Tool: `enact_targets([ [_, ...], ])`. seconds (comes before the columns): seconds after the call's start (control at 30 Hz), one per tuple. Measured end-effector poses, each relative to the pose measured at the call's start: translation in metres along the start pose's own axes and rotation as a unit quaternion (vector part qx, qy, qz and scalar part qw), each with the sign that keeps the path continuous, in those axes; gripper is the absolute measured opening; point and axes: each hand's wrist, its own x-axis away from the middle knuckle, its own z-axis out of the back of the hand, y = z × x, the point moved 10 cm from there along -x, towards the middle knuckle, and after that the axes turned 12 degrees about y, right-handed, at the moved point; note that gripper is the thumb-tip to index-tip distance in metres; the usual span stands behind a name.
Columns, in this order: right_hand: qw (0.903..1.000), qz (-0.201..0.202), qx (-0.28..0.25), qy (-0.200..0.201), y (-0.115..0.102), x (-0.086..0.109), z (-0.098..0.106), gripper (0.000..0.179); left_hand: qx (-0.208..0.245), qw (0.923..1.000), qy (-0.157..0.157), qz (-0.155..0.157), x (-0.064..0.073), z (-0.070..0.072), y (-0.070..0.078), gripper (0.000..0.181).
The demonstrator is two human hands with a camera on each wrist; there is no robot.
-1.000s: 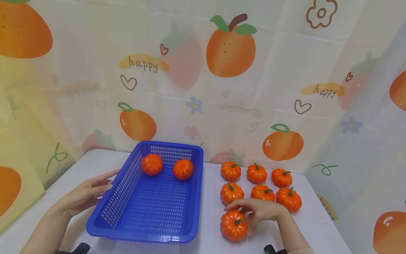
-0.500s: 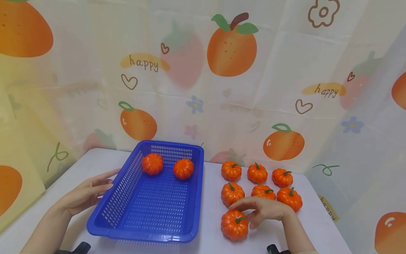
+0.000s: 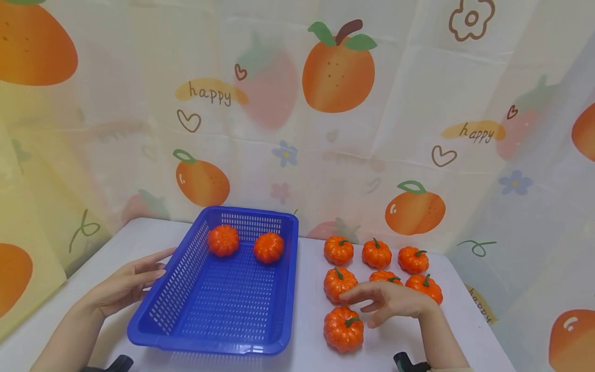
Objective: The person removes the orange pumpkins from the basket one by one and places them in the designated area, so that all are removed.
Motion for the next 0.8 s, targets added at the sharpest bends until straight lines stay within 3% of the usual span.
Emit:
enact_targets([
  [0.4, 0.9885, 0.027, 0.105, 0.105, -0.050, -0.026, 0.022, 0.051, 0.000, 1.0000, 0.008, 0.004, 0.000, 0.002, -0.001, 0.060],
  [0.6, 0.9656, 0.019, 0.175, 0.191, -0.076, -0.051, 0.032, 0.050, -0.006, 0.9999, 0.010, 0.008, -0.001, 0.002, -0.002, 0.059],
  [0.8, 0.9527, 0.032, 0.204, 0.223, -0.094, -0.088, 0.026, 0.051, -0.002, 1.0000, 0.005, 0.002, -0.002, 0.000, 0.000, 0.059],
])
